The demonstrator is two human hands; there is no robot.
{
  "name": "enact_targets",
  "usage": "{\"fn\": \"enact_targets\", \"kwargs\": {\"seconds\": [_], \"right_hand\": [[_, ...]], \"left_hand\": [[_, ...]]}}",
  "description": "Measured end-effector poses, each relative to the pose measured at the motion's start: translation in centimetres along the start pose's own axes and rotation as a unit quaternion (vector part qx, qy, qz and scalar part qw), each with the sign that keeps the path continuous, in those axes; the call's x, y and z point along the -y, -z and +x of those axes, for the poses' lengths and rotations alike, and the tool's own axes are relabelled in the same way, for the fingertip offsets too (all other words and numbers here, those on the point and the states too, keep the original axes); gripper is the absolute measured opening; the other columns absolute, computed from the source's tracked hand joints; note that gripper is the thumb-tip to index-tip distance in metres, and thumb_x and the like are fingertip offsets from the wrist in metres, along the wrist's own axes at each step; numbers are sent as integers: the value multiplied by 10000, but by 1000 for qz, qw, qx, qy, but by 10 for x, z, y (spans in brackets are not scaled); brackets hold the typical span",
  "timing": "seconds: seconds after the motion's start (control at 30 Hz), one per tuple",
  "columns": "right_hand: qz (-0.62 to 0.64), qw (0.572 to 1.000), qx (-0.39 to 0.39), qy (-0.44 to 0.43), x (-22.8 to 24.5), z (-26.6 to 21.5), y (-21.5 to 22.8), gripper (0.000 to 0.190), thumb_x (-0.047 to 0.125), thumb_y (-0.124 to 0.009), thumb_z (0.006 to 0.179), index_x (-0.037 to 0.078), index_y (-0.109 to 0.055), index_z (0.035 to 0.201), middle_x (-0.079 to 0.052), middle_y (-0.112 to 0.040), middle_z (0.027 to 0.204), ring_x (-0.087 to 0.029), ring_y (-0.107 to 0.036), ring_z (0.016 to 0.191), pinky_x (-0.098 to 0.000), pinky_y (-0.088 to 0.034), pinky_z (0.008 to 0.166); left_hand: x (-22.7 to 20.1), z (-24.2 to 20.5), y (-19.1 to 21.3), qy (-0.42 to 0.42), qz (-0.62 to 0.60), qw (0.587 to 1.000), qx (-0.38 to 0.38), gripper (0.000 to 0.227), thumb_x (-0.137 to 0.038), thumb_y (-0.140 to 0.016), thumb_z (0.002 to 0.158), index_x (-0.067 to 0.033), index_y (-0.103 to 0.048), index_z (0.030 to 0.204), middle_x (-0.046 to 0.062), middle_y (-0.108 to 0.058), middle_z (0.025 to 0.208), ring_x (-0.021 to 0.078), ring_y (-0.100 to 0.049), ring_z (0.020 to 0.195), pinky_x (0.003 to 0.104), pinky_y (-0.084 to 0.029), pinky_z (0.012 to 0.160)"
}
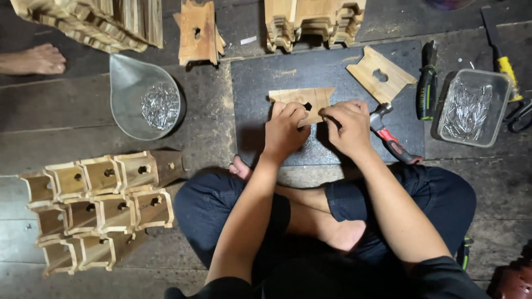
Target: Assembling small wooden box-like structures by hand using tools on a workshop floor.
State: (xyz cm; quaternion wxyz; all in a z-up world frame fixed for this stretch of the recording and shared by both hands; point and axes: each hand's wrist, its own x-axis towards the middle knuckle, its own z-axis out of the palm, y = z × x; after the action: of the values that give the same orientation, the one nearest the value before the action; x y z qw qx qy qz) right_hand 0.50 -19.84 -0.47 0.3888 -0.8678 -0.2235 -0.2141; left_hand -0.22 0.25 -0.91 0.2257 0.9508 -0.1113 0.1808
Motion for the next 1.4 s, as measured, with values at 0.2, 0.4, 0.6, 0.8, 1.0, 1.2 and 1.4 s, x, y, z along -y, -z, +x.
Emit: {"fn": "enact_targets", "kwargs": {"seconds": [0.2, 0.4, 0.6, 0.8, 1.0, 1.2, 1.4], "right_hand": [[-48, 999, -9, 6, 2, -4, -7, 217, -12, -724, 892, 168, -769, 1003, 4, -767, 875, -229, -733, 928, -484, -364, 1099], [54, 998, -21, -32, -6, -2, -3, 408, 2, -806, 832, 139, -770, 1215, -114, -763, 1046, -389, -696, 1036, -560, -481, 988], [148, 979, 31, -138, -13, -5, 10, 412, -29, -771, 870, 72, -752, 1270, -189, -774, 1121, -423, -716, 1111, -519, -548, 951], [136, 983, 74, -102, -17, -10, 1, 311, -36, -765, 876, 96, -792, 1156, -163, -790, 1002, -431, -745, 986, -514, -585, 868], [71, 985, 96, -123, -35, -26, -11, 278, 90, -788, 906, 138, -746, 1177, -117, -784, 956, -373, -760, 941, -484, -597, 820], [57, 988, 101, -107, -27, -28, -8, 174, 52, -761, 916, 74, -740, 1088, -178, -778, 926, -408, -758, 907, -486, -604, 774], [65, 989, 69, -111, -40, -40, -23, 139, 74, -784, 884, 68, -723, 1008, -159, -770, 897, -388, -758, 897, -471, -602, 756]], "left_hand": [[-6, 5, 10, -22, -2, 999, -30, 299, -386, -815, 695, -283, -588, 859, -197, -609, 967, 121, -609, 1011, 311, -627, 564], [-9, 7, 0, -52, 64, 990, -114, 245, -346, -765, 693, -301, -550, 802, -194, -572, 901, 101, -585, 927, 233, -561, 525], [-1, 2, 0, -42, 28, 997, -61, 321, -392, -826, 644, -287, -619, 866, -177, -609, 964, 152, -609, 996, 362, -631, 553], [5, 3, 11, 4, 1, 999, 32, 330, -398, -847, 695, -271, -610, 886, -189, -598, 991, 144, -574, 1086, 406, -663, 680], [14, 1, 9, -17, 2, 1000, 15, 314, -437, -848, 709, -276, -630, 868, -179, -616, 964, 140, -586, 1076, 385, -650, 746], [19, -6, 2, -51, 25, 998, -16, 316, -466, -831, 722, -291, -603, 853, -169, -609, 976, 140, -584, 1066, 332, -623, 735], [6, 2, 20, -58, 13, 998, -7, 315, -440, -828, 724, -256, -590, 815, -145, -627, 999, 169, -593, 1060, 361, -631, 673]]}}
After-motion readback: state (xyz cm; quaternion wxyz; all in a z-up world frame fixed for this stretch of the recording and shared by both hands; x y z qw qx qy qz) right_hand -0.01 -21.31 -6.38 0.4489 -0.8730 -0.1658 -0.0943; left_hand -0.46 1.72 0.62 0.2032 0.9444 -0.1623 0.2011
